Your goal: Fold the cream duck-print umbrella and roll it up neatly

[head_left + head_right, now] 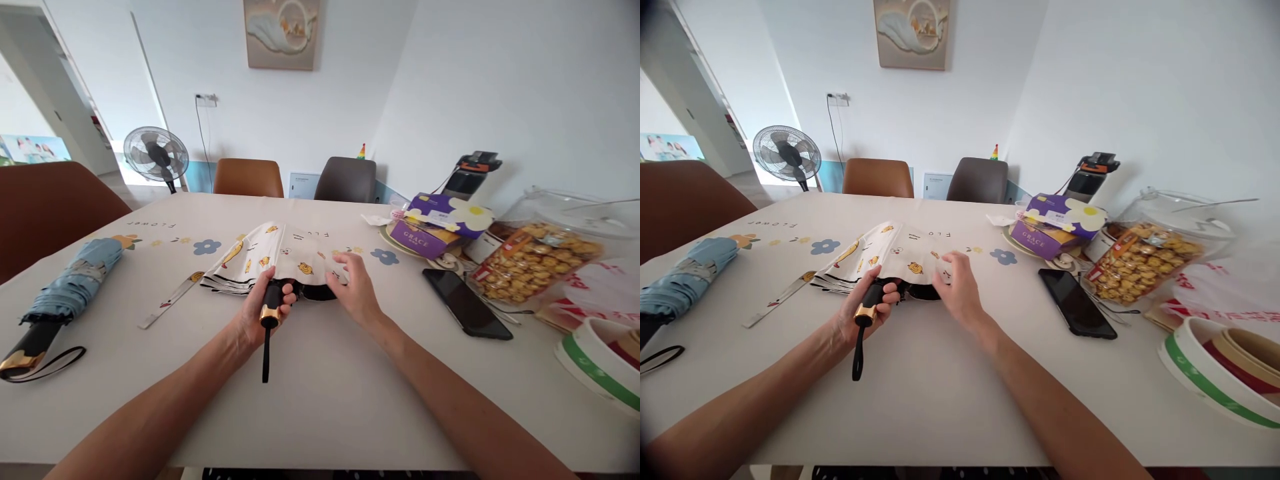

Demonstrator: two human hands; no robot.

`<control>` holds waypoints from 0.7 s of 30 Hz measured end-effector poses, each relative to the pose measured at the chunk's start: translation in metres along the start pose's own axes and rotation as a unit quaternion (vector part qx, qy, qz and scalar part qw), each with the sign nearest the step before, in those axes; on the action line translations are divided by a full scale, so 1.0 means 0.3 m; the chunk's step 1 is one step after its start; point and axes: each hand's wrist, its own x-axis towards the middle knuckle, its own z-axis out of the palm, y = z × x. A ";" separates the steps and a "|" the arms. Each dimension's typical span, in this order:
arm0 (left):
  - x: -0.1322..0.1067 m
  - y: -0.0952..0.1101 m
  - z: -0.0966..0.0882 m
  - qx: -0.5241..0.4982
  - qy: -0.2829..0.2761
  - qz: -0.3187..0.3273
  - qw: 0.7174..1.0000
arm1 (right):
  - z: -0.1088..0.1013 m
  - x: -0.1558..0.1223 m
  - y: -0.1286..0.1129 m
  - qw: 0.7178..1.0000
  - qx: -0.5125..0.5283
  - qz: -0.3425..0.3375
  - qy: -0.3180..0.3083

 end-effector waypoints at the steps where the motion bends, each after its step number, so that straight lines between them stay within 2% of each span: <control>1: 0.000 0.000 0.000 0.008 0.002 0.004 1.000 | 0.004 -0.007 -0.002 0.998 -0.033 -0.050 -0.013; 3: 0.001 0.000 -0.001 0.022 0.011 0.011 1.000 | 0.011 -0.022 -0.003 0.986 -0.097 -0.128 -0.040; 5: 0.002 0.000 -0.001 0.034 0.025 0.011 0.999 | 0.019 -0.034 -0.001 0.973 -0.146 -0.167 -0.061; 8: 0.001 -0.003 0.006 0.058 0.049 0.005 0.997 | 0.029 -0.043 0.002 0.960 -0.197 -0.187 -0.065; 10: -0.003 -0.008 0.016 0.077 0.066 0.006 0.995 | 0.031 -0.042 0.006 0.957 -0.222 -0.176 -0.057; 13: -0.012 -0.019 0.036 0.119 0.127 0.039 0.984 | 0.025 -0.032 0.020 0.959 -0.247 -0.125 -0.057; 16: -0.015 -0.026 0.048 0.169 0.202 0.077 0.962 | 0.005 -0.014 0.039 0.964 -0.249 -0.040 -0.079; 21: 0.002 -0.018 0.034 0.194 0.245 0.073 0.947 | -0.040 0.021 0.056 0.964 -0.197 0.140 -0.112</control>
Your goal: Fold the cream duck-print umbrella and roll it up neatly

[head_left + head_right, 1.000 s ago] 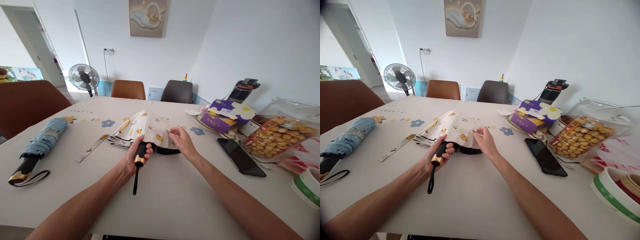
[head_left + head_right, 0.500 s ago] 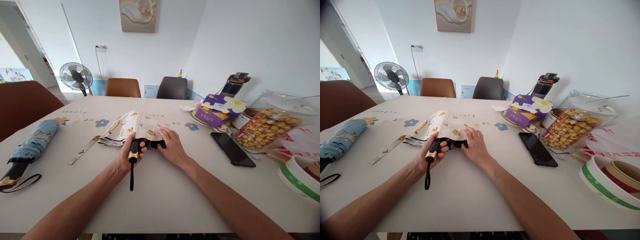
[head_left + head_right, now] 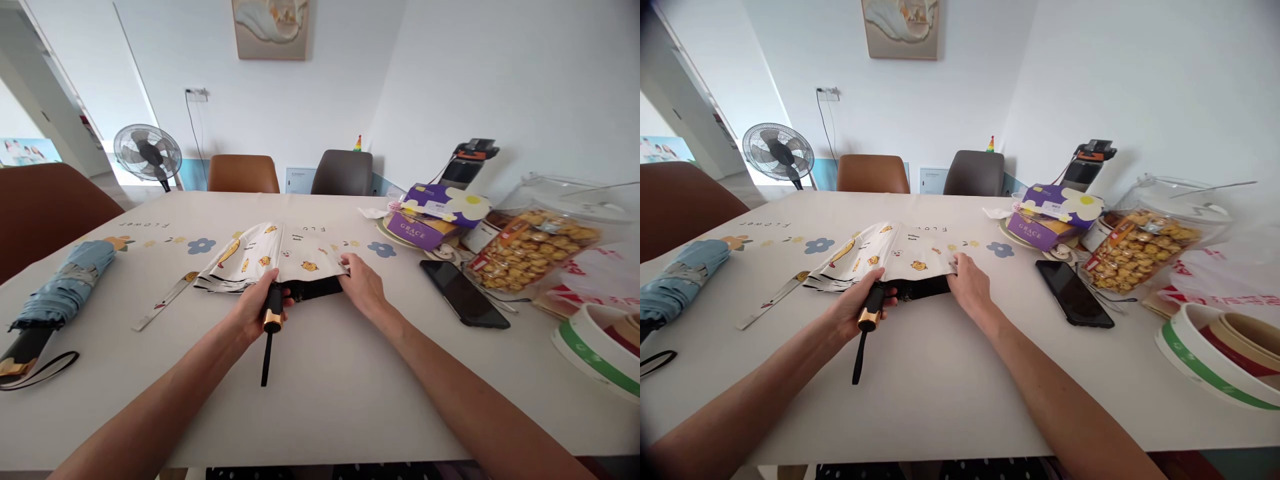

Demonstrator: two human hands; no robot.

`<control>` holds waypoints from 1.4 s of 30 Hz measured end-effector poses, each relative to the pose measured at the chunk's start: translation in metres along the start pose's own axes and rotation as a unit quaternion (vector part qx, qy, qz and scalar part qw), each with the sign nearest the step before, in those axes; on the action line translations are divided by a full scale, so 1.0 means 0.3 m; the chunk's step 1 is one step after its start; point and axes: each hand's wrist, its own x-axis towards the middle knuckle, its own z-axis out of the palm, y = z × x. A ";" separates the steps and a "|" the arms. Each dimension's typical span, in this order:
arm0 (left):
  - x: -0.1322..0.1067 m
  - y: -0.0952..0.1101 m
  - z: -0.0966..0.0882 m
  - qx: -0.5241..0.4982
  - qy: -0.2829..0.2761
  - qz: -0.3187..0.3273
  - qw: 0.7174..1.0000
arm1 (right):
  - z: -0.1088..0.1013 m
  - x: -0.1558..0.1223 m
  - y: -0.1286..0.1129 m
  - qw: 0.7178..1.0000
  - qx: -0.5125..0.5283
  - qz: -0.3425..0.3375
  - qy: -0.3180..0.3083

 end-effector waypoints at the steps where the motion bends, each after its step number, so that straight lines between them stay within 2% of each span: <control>1: 0.005 0.001 -0.002 -0.007 0.000 -0.001 1.000 | -0.007 0.005 0.004 0.999 0.021 0.024 -0.002; 4: 0.011 0.004 -0.004 -0.027 -0.006 0.011 1.000 | -0.016 0.016 0.018 0.988 0.127 0.084 -0.008; 8: 0.006 0.018 -0.005 -0.052 -0.018 0.024 0.998 | -0.003 0.016 0.032 0.944 0.301 0.121 -0.055; 13: 0.011 0.022 -0.022 -0.158 -0.142 -0.030 0.977 | 0.021 0.005 0.017 0.863 0.482 0.120 -0.098; 15: 0.018 0.010 -0.029 -0.145 -0.152 -0.042 0.977 | 0.022 0.002 0.006 0.847 0.509 0.122 -0.096; 20: 0.038 -0.017 -0.038 -0.088 -0.148 -0.077 0.982 | 0.001 -0.001 -0.022 0.847 0.520 0.111 -0.011; 25: 0.045 -0.021 -0.037 -0.082 -0.142 -0.077 0.984 | -0.048 0.022 -0.077 0.813 0.576 0.089 0.019; 28: 0.038 -0.024 -0.031 -0.085 -0.129 -0.061 0.986 | -0.097 0.064 -0.146 0.796 0.601 0.065 0.026; 32: 0.024 -0.019 -0.023 -0.109 -0.127 -0.052 0.985 | -0.139 0.133 -0.269 0.787 0.615 0.039 0.012; 37: 0.027 -0.010 -0.020 -0.117 -0.126 -0.097 0.980 | -0.092 0.190 -0.404 0.787 0.616 -0.006 0.007; 42: 0.039 -0.010 -0.026 -0.142 -0.138 -0.088 0.976 | -0.020 0.223 -0.459 0.785 0.619 -0.018 0.026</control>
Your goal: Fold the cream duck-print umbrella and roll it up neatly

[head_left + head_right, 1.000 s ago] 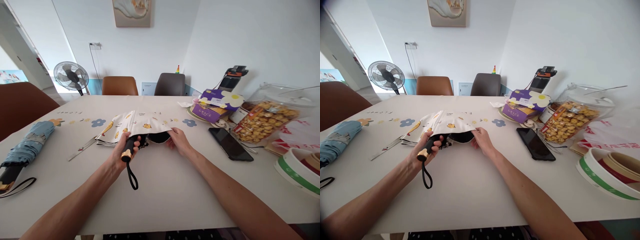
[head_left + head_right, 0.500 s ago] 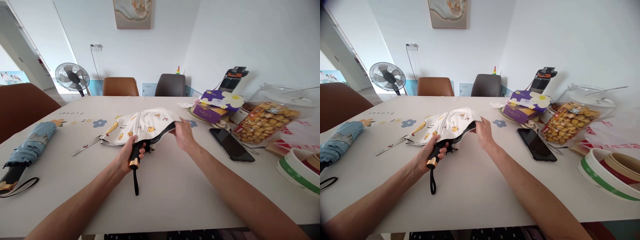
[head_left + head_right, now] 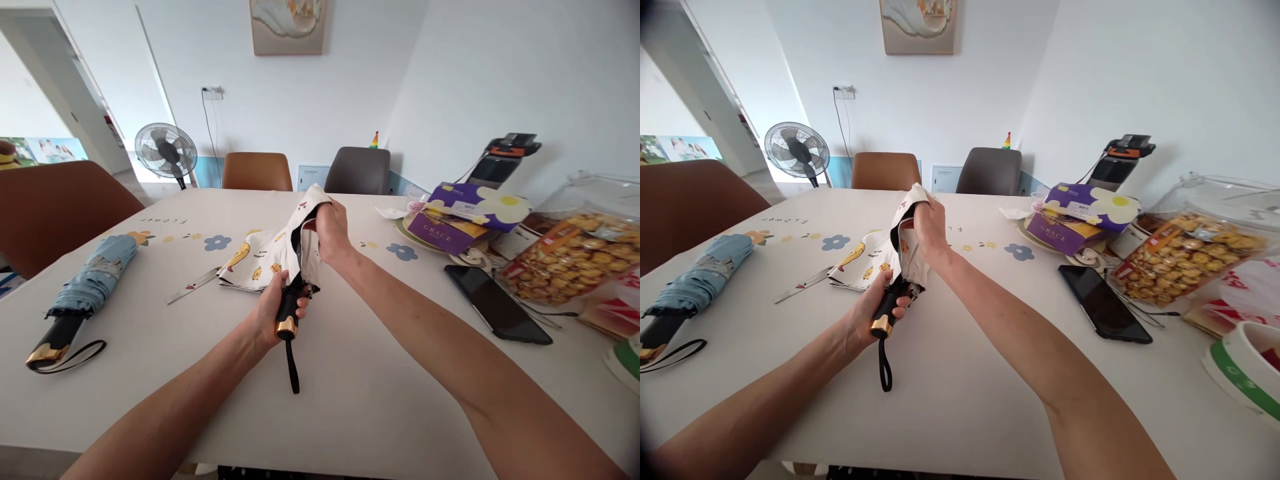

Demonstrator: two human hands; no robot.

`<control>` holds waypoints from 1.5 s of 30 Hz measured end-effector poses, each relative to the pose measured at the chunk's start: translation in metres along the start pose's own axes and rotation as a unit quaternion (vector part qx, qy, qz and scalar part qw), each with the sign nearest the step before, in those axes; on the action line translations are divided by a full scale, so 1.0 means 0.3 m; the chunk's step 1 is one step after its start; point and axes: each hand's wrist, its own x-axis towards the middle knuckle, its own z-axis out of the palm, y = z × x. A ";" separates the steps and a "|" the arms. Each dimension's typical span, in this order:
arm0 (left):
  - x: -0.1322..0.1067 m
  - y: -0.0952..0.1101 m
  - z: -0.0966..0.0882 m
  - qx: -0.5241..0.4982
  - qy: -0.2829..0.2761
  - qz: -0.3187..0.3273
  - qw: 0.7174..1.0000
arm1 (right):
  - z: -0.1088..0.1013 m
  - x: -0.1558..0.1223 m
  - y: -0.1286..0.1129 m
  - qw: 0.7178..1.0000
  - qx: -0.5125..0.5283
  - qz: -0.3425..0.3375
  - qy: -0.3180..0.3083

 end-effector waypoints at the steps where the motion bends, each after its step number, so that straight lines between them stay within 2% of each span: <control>1: -0.001 0.000 -0.001 -0.005 -0.004 0.003 1.000 | 0.003 0.005 0.008 1.000 0.003 0.003 0.010; 4: -0.009 0.000 -0.001 -0.012 -0.015 0.013 1.000 | -0.004 0.015 0.028 0.999 0.009 0.023 0.024; 7: -0.019 -0.002 0.004 0.009 -0.025 0.020 0.999 | -0.015 0.007 0.050 0.998 0.004 0.055 -0.010; 10: -0.030 -0.006 0.017 0.074 0.003 0.011 0.997 | -0.013 -0.004 0.079 0.996 -0.011 0.073 -0.045; 14: -0.041 -0.009 0.034 0.132 0.043 0.024 0.990 | 0.001 0.006 0.094 0.997 -0.052 0.037 -0.045; 17: -0.037 -0.009 0.026 0.135 0.032 0.022 0.990 | 0.000 0.027 0.077 0.998 -0.064 0.011 -0.021; 21: -0.026 -0.008 0.014 0.107 0.011 0.009 0.994 | -0.011 0.032 0.061 0.998 -0.057 0.003 -0.030; 26: -0.033 -0.006 0.035 0.121 0.046 0.008 0.992 | -0.014 0.024 0.074 0.991 -0.109 -0.052 -0.057; 30: -0.037 -0.003 0.039 0.086 0.023 0.005 0.996 | -0.023 0.054 0.068 0.991 -0.106 -0.074 0.031; 34: -0.030 -0.004 0.023 0.094 0.017 -0.012 0.995 | -0.023 0.059 0.062 0.995 -0.091 -0.034 -0.004; 38: -0.023 -0.005 0.016 0.121 0.013 -0.021 0.992 | 0.001 0.049 0.045 0.999 -0.037 0.019 0.006; 42: -0.023 -0.002 0.023 0.084 0.007 0.006 0.996 | 0.016 0.051 0.022 0.999 -0.016 0.015 0.036; 45: -0.027 -0.002 0.026 0.085 0.011 -0.007 0.996 | 0.018 0.039 0.033 0.998 -0.040 0.044 -0.016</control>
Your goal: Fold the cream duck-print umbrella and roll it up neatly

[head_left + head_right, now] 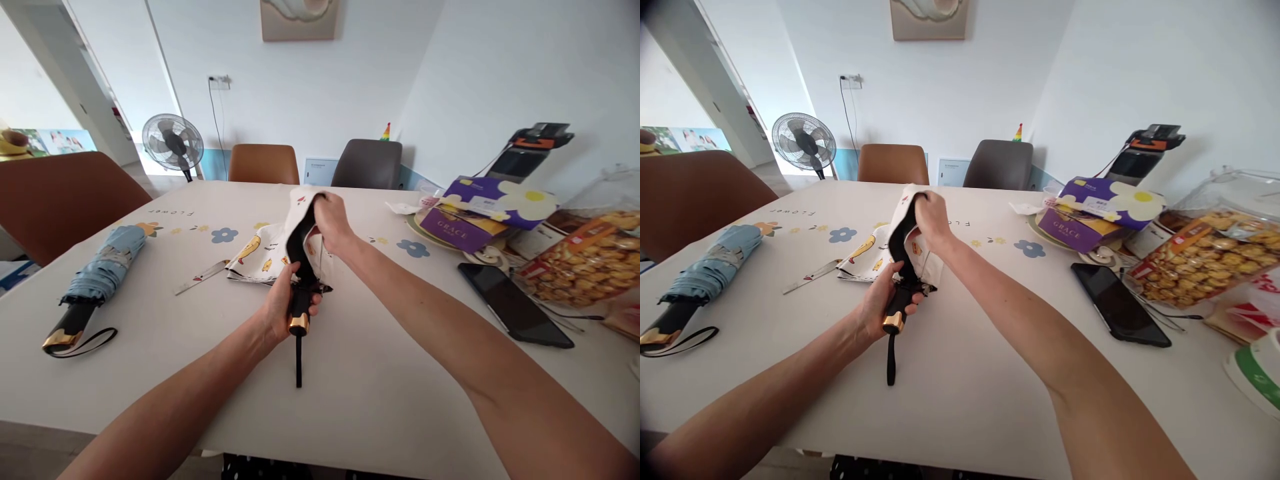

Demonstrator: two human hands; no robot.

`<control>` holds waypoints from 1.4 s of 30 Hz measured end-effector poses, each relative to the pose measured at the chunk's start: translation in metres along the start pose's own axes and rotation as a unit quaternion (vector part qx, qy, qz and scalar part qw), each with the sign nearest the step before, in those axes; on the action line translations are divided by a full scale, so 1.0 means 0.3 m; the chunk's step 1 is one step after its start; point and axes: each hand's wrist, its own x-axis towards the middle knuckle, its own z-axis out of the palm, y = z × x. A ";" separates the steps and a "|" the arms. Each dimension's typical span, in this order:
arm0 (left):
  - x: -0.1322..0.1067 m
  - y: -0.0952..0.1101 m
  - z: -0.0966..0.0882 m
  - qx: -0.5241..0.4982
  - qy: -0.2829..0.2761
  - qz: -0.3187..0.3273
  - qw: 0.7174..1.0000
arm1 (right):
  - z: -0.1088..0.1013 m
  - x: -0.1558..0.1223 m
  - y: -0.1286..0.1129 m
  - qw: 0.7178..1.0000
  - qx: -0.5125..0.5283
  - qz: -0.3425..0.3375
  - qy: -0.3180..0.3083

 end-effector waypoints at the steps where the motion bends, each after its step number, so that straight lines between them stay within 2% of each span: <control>1: -0.001 0.000 0.000 0.007 0.000 -0.005 1.000 | 0.003 -0.006 0.010 1.000 -0.007 0.017 -0.021; 6: -0.006 -0.002 0.005 0.005 0.011 0.020 1.000 | 0.039 -0.033 0.052 0.993 -0.007 0.096 -0.062; 12: -0.009 -0.008 0.021 0.067 0.065 0.054 0.994 | 0.084 -0.050 0.046 0.990 -0.021 0.117 -0.078; 14: -0.006 -0.009 0.019 0.088 0.088 0.058 0.991 | 0.083 -0.061 0.036 0.983 -0.028 0.128 -0.125; 16: -0.006 -0.007 0.017 0.104 0.104 0.061 0.987 | 0.072 -0.073 0.021 0.969 -0.033 0.128 -0.207; 18: -0.009 -0.001 0.016 0.125 0.108 0.053 0.985 | 0.047 -0.082 -0.001 0.957 -0.042 0.103 -0.269; 19: -0.010 0.003 0.016 0.134 0.104 0.046 0.984 | 0.029 -0.084 -0.012 0.957 -0.048 0.082 -0.275; 21: -0.012 0.012 0.013 0.140 0.084 0.035 0.986 | -0.019 -0.080 -0.030 0.970 -0.060 0.041 -0.232; 24: -0.006 0.029 -0.002 0.109 0.036 0.027 0.993 | -0.117 -0.062 -0.028 0.991 -0.083 0.037 -0.102; 27: -0.006 0.054 -0.027 0.027 -0.061 0.021 0.998 | -0.225 -0.052 0.009 0.993 -0.101 0.065 0.001; 30: -0.026 0.078 -0.041 -0.073 -0.172 0.077 0.979 | -0.298 -0.071 0.060 0.989 -0.078 0.106 0.061; 31: -0.036 0.084 -0.040 -0.096 -0.196 0.101 0.971 | -0.307 -0.084 0.076 0.989 -0.049 0.127 0.058; 33: -0.052 0.088 -0.035 -0.121 -0.223 0.127 0.959 | -0.304 -0.119 0.104 0.984 0.037 0.176 0.009; 35: -0.055 0.084 -0.030 -0.133 -0.220 0.126 0.958 | -0.279 -0.155 0.127 0.966 0.145 0.200 -0.078; 37: -0.045 0.076 -0.030 -0.142 -0.197 0.111 0.964 | -0.252 -0.186 0.145 0.947 0.210 0.215 -0.115; 40: -0.022 0.067 -0.037 -0.144 -0.153 0.100 0.973 | -0.239 -0.207 0.155 0.936 0.227 0.249 -0.104; 42: -0.018 0.065 -0.039 -0.119 -0.138 0.109 0.977 | -0.258 -0.201 0.142 0.937 0.208 0.275 -0.053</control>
